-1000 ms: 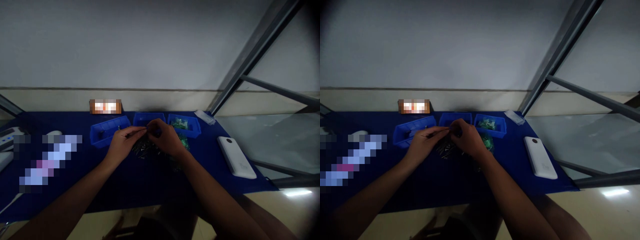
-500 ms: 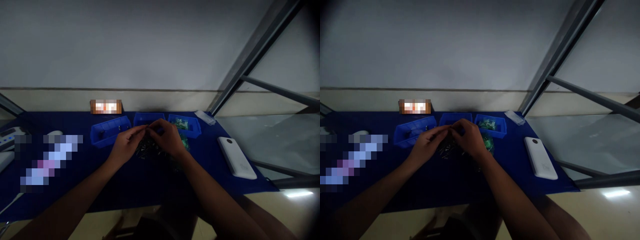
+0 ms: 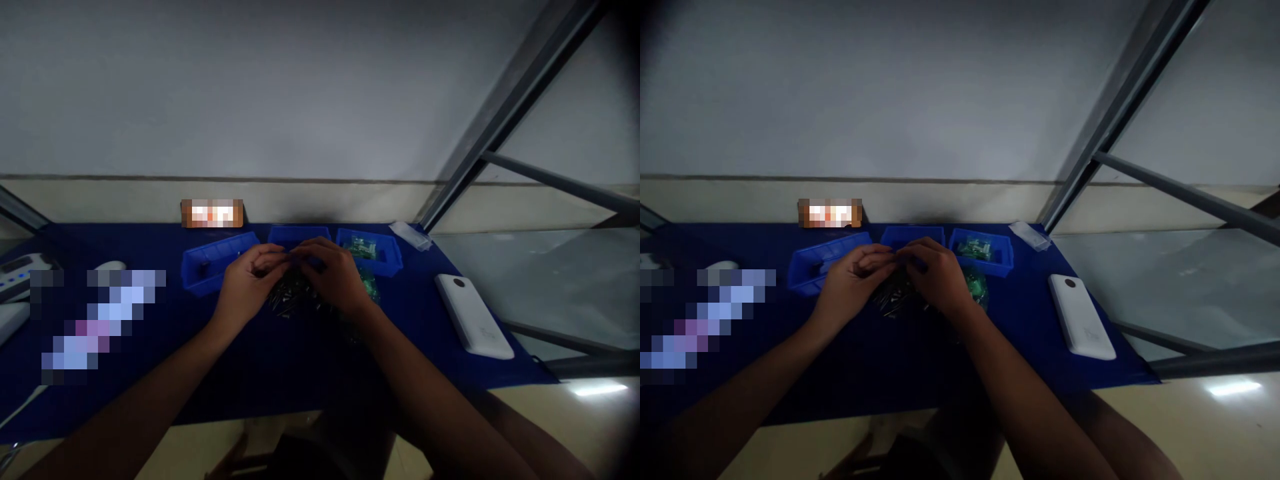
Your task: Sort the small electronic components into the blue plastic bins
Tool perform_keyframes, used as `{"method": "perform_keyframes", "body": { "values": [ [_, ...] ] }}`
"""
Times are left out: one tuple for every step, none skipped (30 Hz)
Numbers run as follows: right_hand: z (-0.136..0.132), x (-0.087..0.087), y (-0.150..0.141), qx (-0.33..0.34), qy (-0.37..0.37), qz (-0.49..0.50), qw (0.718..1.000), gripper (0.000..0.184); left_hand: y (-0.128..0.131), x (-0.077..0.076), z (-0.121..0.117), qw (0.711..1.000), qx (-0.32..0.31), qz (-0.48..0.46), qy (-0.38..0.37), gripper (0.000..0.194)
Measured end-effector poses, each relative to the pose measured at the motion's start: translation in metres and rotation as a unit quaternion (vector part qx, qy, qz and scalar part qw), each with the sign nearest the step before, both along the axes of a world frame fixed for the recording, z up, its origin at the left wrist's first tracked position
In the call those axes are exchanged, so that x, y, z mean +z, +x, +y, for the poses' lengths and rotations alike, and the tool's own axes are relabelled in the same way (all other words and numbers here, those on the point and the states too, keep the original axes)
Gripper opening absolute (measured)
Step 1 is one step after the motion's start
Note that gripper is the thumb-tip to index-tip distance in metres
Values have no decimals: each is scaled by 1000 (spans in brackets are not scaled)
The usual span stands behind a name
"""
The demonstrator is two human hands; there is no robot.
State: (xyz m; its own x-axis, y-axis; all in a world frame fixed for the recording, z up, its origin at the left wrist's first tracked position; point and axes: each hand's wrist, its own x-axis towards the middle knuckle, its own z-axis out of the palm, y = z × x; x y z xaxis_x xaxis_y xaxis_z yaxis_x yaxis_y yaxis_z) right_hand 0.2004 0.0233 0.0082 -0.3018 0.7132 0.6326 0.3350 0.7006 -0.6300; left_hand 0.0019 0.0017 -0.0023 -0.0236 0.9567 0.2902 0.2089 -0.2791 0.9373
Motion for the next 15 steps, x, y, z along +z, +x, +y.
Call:
{"method": "perform_keyframes", "body": {
  "values": [
    [0,0,0,-4,5,3,1000,38,0,1,-1,1000,0,15,1,34],
    [-1,0,0,-6,8,5,1000,38,0,1,-1,999,-3,34,4,34],
    [-1,1,0,-7,9,5,1000,37,0,2,-2,998,-5,54,8,34],
    [-1,1,0,-5,6,0,1000,35,0,2,-3,997,-5,73,14,35],
    [-1,1,0,-2,2,-6,1000,33,0,1,-4,996,-1,88,18,36],
    [-1,2,0,0,-4,-13,1000,31,1,1,-4,995,2,98,20,38],
    [-1,2,0,2,-9,-22,1000,29,1,0,-4,995,5,102,19,40],
    [-1,2,0,1,-14,-30,999,27,1,0,-4,995,5,100,18,42],
    [-1,2,0,-2,-17,-38,999,26,2,-1,-5,996,5,93,16,44],
    [-1,2,0,-6,-19,-45,999,24,2,-1,-5,996,3,84,13,46],
    [-1,2,0,-9,-19,-50,999,22,2,-1,-5,997,0,75,9,48],
    [-2,2,0,-12,-19,-56,998,21,2,-1,-5,998,0,66,4,50],
    [-2,2,0,-14,-19,-62,998,20,2,-1,-5,998,2,59,0,52],
    [-2,1,0,-15,-18,-68,997,20,2,-1,-5,998,4,55,-4,54],
    [-3,1,-1,-17,-16,-76,997,19,2,0,-5,999,7,52,-7,55]
  ]
}}
